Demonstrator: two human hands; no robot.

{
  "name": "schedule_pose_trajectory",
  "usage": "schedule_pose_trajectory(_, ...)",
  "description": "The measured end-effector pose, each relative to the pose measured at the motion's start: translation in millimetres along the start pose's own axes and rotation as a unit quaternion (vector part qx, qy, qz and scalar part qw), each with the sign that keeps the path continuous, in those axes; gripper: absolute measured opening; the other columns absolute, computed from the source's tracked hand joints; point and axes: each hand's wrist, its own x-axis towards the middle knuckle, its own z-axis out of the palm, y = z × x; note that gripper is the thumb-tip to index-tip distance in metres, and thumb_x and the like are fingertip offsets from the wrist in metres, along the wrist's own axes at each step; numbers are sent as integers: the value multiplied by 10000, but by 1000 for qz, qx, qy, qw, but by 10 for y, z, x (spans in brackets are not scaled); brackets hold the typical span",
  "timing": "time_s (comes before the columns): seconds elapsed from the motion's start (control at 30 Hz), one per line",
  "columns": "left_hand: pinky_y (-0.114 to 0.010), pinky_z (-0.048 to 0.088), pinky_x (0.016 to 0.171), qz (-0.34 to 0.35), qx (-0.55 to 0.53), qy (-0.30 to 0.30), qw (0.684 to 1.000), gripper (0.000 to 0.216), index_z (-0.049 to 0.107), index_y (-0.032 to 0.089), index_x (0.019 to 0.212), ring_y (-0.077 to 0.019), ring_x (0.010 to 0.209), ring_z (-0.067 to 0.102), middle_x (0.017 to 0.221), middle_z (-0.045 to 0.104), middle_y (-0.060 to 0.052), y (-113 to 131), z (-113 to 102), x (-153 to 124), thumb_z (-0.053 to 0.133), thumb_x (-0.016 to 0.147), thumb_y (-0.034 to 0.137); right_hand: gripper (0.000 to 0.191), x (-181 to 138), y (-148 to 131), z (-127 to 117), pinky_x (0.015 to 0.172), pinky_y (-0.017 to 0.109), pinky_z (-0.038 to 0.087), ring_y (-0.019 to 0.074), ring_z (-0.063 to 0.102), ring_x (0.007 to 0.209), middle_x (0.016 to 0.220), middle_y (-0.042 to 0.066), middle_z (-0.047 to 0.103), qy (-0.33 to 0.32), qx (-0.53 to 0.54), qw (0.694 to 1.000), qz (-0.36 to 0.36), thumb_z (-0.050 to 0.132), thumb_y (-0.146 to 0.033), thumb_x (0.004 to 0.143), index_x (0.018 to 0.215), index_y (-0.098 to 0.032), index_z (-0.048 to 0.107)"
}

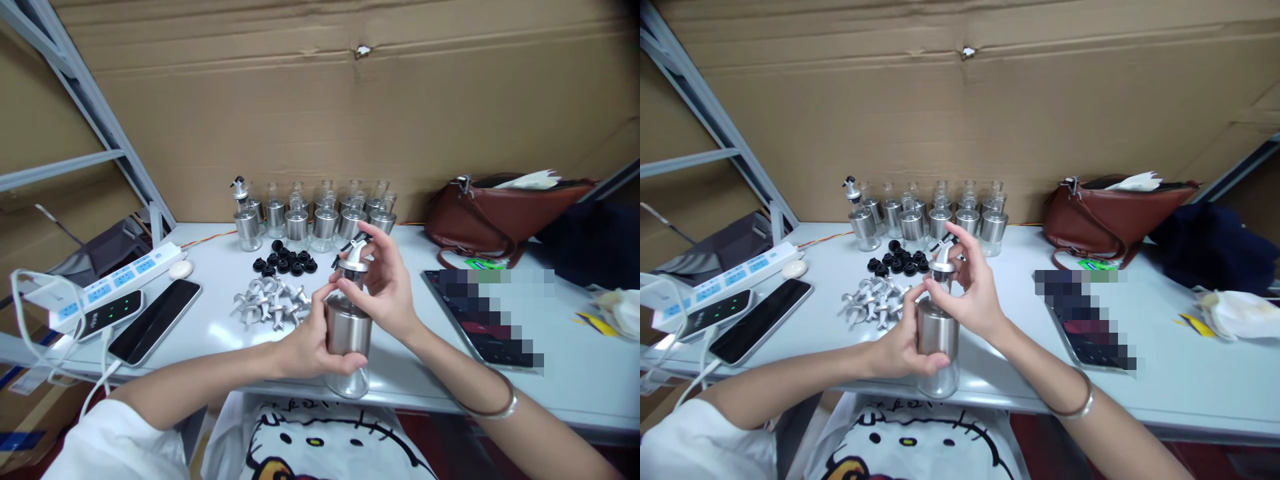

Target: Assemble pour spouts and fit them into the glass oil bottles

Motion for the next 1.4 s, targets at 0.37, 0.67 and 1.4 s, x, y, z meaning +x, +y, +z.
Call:
schedule_pose_trajectory(0.37, -594, 244, 1127, 67, 6, -6, 998, 993, 30, 259, 1405, -383, 1433, 151, 1507, 86, -205, -39, -3, 49, 730, 715, 400, 712, -33, -53, 91, 667, 410, 617, 220, 732, 737, 816, -36, 630, -115, 131, 980, 96, 633, -357, 844, 1339, -359, 121)
schedule_pose_trajectory(0.67, -601, 265, 1114, 87, 9, -34, 996, 1001, 6, 276, 1436, -391, 1419, 185, 1513, 84, -194, -80, -8, 43, 707, 739, 430, 583, -49, -136, 91, 641, 381, 616, 205, 734, 710, 717, -90, 599, -87, 195, 965, 149, 607, -211, 817, 1215, -357, 207)
schedule_pose_trajectory(1.4, -533, 363, 1048, -29, -42, -48, 998, 935, 80, 239, 1372, -356, 1314, 356, 1438, 211, -200, 54, -9, -32, 688, 728, 539, 551, -83, -93, 28, 820, 433, 559, 196, 692, 863, 824, -30, 639, -115, 165, 967, 156, 613, -296, 856, 1257, -346, 237)
